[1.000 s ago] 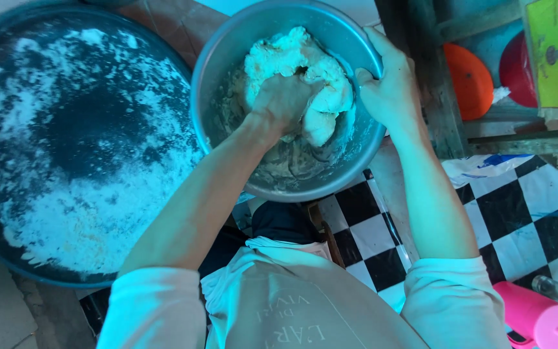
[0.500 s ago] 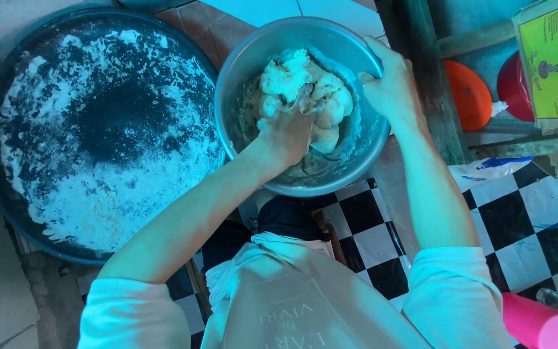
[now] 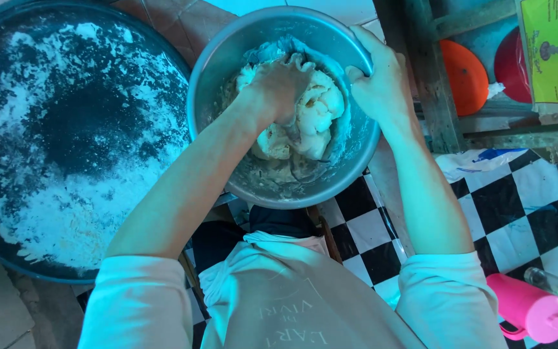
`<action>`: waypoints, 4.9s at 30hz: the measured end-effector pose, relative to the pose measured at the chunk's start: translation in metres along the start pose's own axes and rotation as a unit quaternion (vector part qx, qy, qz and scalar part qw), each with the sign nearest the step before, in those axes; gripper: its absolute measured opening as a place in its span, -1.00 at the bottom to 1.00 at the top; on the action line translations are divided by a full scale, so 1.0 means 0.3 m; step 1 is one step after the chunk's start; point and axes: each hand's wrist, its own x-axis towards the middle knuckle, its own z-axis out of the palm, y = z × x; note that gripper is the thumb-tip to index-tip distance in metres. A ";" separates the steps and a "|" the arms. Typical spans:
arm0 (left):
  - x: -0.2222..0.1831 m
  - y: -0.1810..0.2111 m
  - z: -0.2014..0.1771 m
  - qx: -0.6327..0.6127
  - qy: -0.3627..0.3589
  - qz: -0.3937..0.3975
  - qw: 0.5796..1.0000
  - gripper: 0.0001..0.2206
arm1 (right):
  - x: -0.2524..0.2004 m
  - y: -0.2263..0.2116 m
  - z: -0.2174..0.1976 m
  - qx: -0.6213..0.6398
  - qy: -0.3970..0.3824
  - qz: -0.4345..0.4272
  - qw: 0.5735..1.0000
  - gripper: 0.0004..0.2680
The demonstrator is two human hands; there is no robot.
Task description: Kneading a large batch of dough in a metal bowl and adding flour from a bag.
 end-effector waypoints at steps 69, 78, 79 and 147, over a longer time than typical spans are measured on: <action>0.419 -0.126 0.298 0.070 0.184 -0.066 0.978 -0.39 | 0.013 0.076 0.015 -0.072 0.036 0.035 0.996 -0.60; -0.034 -0.108 0.193 -0.091 0.252 0.031 0.963 -0.48 | 0.016 0.092 0.019 -0.077 0.019 0.031 0.996 -0.62; -0.094 -0.088 0.161 -0.091 0.250 0.032 0.964 -0.48 | 0.015 0.088 0.022 -0.076 0.019 0.033 0.996 -0.62; 0.028 0.065 0.047 0.051 0.069 -0.106 0.991 0.04 | -0.053 0.057 0.116 0.215 0.118 -0.057 0.968 -0.75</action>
